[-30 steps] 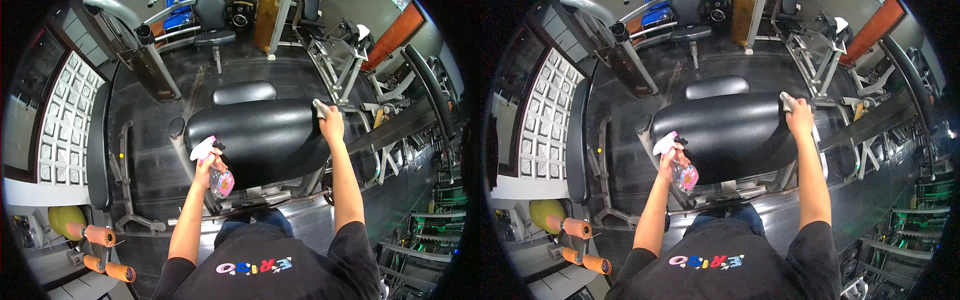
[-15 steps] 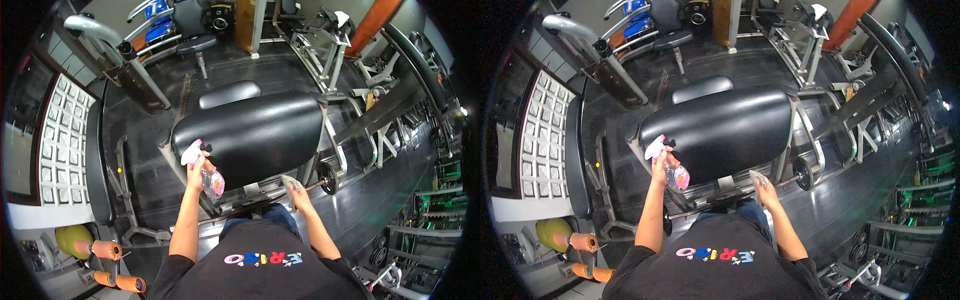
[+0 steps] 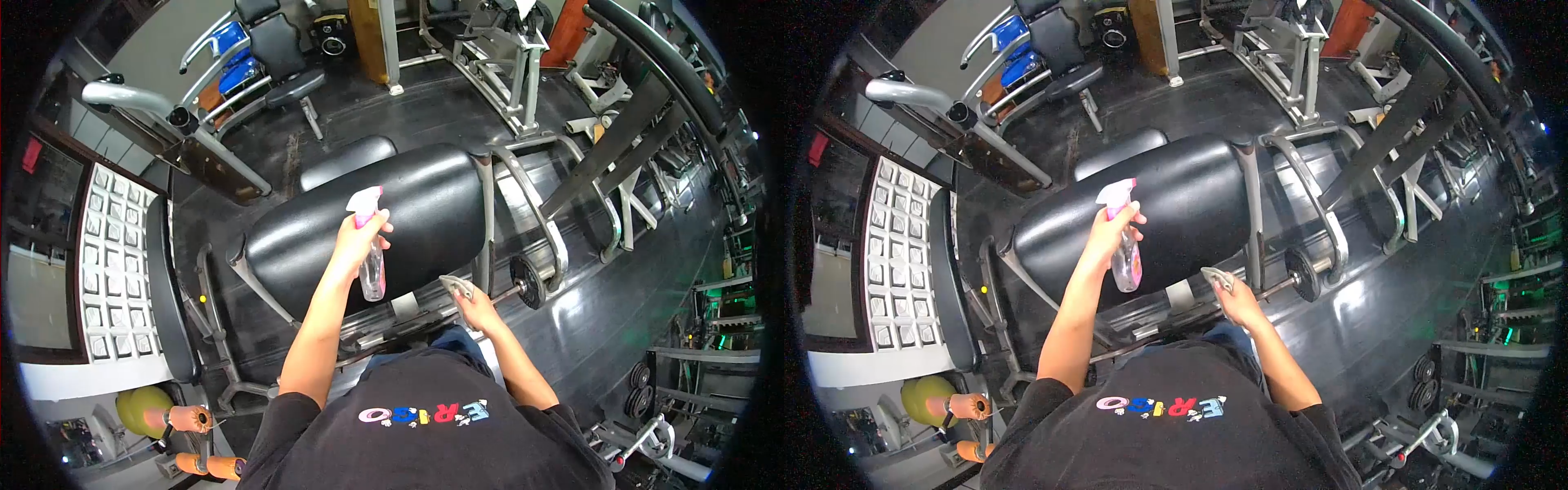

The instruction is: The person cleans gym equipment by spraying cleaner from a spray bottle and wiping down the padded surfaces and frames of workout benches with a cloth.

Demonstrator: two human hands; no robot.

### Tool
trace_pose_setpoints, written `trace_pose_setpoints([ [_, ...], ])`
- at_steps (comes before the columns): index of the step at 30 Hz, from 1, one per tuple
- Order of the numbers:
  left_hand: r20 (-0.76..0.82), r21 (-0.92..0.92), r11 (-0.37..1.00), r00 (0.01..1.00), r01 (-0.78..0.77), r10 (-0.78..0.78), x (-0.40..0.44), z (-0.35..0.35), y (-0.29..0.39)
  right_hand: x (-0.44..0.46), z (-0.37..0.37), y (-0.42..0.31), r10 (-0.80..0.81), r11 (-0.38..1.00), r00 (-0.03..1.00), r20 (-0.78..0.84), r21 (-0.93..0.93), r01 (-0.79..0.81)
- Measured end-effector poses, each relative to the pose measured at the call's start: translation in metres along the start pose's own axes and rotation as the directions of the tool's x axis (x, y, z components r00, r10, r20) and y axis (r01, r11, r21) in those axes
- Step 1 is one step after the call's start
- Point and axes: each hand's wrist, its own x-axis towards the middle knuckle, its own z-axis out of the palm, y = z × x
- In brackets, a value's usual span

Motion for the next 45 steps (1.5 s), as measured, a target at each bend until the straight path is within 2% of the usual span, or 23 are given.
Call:
trace_pose_setpoints([
  [5,-0.008,0.013,0.999,0.999,0.050,-0.050,0.011,0.031,-0.002,0.012,-0.028,-0.022,-0.039,0.999,0.994,0.107,0.034,0.035],
  [7,-0.014,0.003,0.998,0.998,0.056,-0.056,0.014,0.046,-0.003,0.021,-0.035,-0.019,-0.131,0.987,0.979,0.158,0.116,0.113],
  [8,-0.012,-0.013,0.998,0.998,0.058,-0.059,0.016,0.053,-0.004,0.023,-0.041,-0.017,-0.130,0.986,0.978,0.165,0.123,0.110],
  [10,-0.035,0.017,0.998,0.998,0.056,-0.055,0.022,0.068,-0.008,0.025,-0.057,-0.035,-0.025,0.999,0.979,0.203,0.030,0.019],
  [14,-0.081,0.052,0.998,0.996,0.041,-0.037,0.033,0.087,-0.013,0.040,-0.069,-0.011,-0.012,0.999,0.975,0.220,-0.049,0.024],
  [17,-0.075,0.025,1.000,0.997,0.013,-0.011,0.028,0.098,-0.010,0.051,-0.072,0.022,-0.086,0.996,0.974,0.208,0.001,0.088],
  [19,-0.094,-0.054,0.998,0.995,-0.039,0.033,0.024,0.101,-0.013,0.050,-0.084,0.010,-0.093,0.996,0.970,0.225,0.022,0.091],
  [21,-0.107,-0.051,0.998,0.994,-0.032,0.027,0.023,0.103,-0.019,0.049,-0.095,-0.006,-0.099,0.995,0.965,0.243,0.045,0.091],
  [24,-0.141,-0.058,0.998,0.990,-0.015,0.007,0.022,0.107,-0.023,0.055,-0.103,-0.009,-0.051,0.998,0.960,0.275,-0.027,0.061],
  [26,-0.103,-0.048,0.996,0.992,-0.081,0.075,0.018,0.111,-0.021,0.066,-0.101,0.008,-0.126,0.992,0.955,0.268,0.031,0.122],
  [30,-0.134,-0.185,0.975,0.986,-0.126,0.102,0.006,0.082,-0.037,0.067,-0.109,-0.009,-0.142,0.989,0.963,0.228,0.068,0.129],
  [33,-0.187,-0.271,0.946,0.974,-0.177,0.129,-0.012,0.041,-0.046,0.071,-0.117,-0.029,-0.220,0.975,0.974,0.047,-0.029,0.222],
  [34,-0.197,-0.324,0.929,0.973,-0.180,0.120,-0.013,0.022,-0.054,0.080,-0.121,-0.040,-0.239,0.970,0.970,0.038,-0.035,0.240],
  [36,-0.194,-0.543,0.810,0.971,-0.222,0.137,-0.022,-0.007,-0.065,0.091,-0.125,-0.053,-0.416,0.907,0.901,-0.122,-0.130,0.401],
  [38,-0.192,-0.560,0.787,0.964,-0.259,0.181,-0.029,-0.033,-0.067,0.111,-0.124,-0.074,-0.514,0.858,0.805,-0.296,-0.203,0.472],
  [40,-0.222,-0.487,0.826,0.955,-0.284,0.198,-0.032,-0.056,-0.072,0.133,-0.121,-0.094,-0.672,0.738,0.616,-0.412,-0.441,0.511],
  [41,-0.209,-0.472,0.836,0.956,-0.281,0.204,-0.033,-0.067,-0.076,0.143,-0.117,-0.105,-0.677,0.734,0.611,-0.411,-0.446,0.513],
  [43,-0.214,-0.456,0.842,0.953,-0.290,0.213,-0.037,-0.077,-0.082,0.156,-0.100,-0.122,-0.794,0.567,0.534,-0.292,-0.673,0.475],
  [45,-0.203,-0.529,0.802,0.959,-0.278,0.198,-0.039,-0.085,-0.090,0.161,-0.072,-0.137,-0.828,0.326,0.549,0.111,-0.700,0.635],
])
